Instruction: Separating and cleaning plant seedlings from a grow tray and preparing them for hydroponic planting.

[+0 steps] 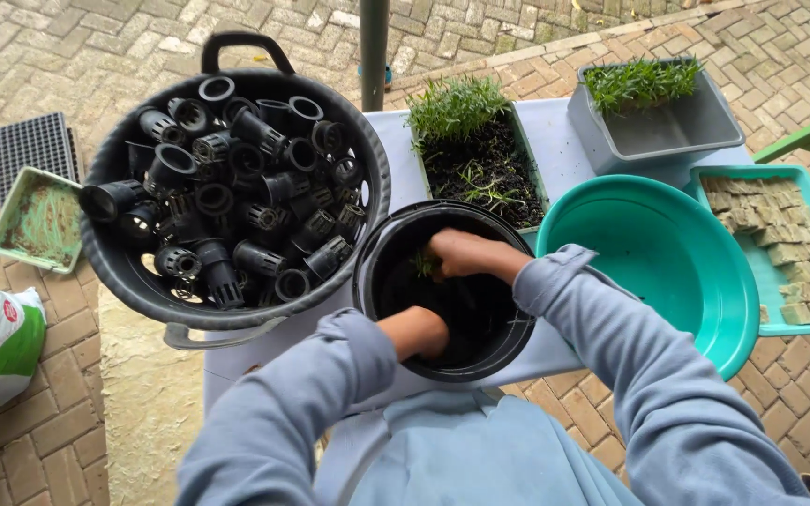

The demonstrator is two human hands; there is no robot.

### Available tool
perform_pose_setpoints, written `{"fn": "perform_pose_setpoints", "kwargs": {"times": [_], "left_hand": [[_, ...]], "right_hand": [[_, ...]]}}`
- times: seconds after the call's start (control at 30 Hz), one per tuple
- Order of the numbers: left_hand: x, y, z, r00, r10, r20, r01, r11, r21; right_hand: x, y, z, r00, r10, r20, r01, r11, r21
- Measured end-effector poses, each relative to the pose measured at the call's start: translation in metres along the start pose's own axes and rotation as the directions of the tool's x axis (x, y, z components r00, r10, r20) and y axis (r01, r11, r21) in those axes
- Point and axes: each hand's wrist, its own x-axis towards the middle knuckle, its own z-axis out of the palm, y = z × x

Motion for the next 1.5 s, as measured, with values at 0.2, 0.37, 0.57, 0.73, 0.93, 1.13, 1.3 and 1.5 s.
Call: {"fn": "perform_pose_setpoints", "kwargs": {"times": [0.2,0.37,0.57,0.73,0.93,1.13,1.3,1.5], "left_hand": [[-0.02,0.027,-0.038,0.996,0.028,0.086,-0.028,1.0,0.002],[0.007,0.019,-0.013,0.991,0.085,0.1,-0.08,0.995,-0.054],[-0.026,0.012,-0.022,0.997,0.061,-0.039,-0.066,0.99,-0.122],[-0.122,0.01,-0.062,0.927,-0.302,-0.222,0.292,0.953,-0.074],[-0.071,-0.007,-0.023,0.808,-0.338,-0.483,0.418,0.906,0.066],[-0.028,-0.017,-0.008,0.993,-0.071,0.096,0.081,0.991,-0.104],[-0.085,-0.008,-0.033,0.993,-0.061,0.097,0.078,0.98,-0.184],[-0.16,0.011,-0.055,0.763,-0.233,-0.604,0.34,0.938,0.067]], "right_hand": [[0.028,0.039,0.064,0.985,0.135,0.108,-0.108,0.969,-0.224],[0.03,0.046,0.065,0.967,0.241,0.081,-0.187,0.892,-0.412],[-0.006,-0.024,-0.019,0.986,0.143,-0.084,-0.157,0.971,-0.181],[-0.064,-0.06,-0.093,0.984,0.137,-0.118,-0.079,0.912,0.403],[-0.07,-0.056,-0.093,0.989,0.104,-0.105,-0.011,0.757,0.653],[-0.008,0.035,0.053,0.986,0.122,-0.111,-0.142,0.971,-0.192],[0.011,0.015,0.053,0.999,0.035,-0.02,-0.039,0.961,-0.273],[-0.069,-0.055,-0.082,0.96,0.009,-0.281,0.095,0.93,0.354]]}}
